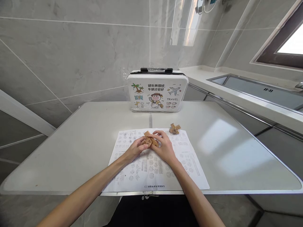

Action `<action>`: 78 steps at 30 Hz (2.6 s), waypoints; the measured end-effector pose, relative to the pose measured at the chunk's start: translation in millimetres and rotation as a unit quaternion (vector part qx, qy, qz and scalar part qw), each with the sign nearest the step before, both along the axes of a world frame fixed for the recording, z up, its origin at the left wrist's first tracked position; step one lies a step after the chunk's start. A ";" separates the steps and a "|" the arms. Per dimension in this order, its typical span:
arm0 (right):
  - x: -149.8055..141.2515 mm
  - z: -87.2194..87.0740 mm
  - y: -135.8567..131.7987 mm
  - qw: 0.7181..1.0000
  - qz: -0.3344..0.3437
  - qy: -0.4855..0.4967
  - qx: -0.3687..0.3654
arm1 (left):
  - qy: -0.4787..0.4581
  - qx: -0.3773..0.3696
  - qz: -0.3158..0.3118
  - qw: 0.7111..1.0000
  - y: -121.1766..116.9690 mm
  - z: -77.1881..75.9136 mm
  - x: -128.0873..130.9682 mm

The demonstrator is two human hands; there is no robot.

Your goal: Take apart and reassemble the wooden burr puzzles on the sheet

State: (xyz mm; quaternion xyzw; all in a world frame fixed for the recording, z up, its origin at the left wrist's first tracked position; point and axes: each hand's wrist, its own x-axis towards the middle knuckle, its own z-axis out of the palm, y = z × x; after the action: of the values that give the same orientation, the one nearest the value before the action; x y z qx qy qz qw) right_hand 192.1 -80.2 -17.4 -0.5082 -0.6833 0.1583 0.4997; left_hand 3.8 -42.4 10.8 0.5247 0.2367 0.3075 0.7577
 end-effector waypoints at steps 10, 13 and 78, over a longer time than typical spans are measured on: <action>-1.2 -2.1 -2.9 0.999 -0.030 -0.005 0.010 | 0.017 0.019 0.013 1.000 -5.6 3.7 2.3; -3.9 -0.8 -4.6 0.999 -0.036 0.011 0.016 | 0.024 0.040 0.002 0.999 -6.3 3.3 3.7; 3.4 10.4 -1.0 0.830 0.161 0.455 -0.278 | -0.040 0.009 0.006 0.999 -1.4 2.5 4.9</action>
State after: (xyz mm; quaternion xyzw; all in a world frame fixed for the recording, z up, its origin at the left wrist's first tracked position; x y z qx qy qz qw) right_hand 195.5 -81.2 -7.1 -0.3792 -0.3777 0.6333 0.5590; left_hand 8.7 -43.8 13.2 0.5171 0.2067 0.3350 0.7601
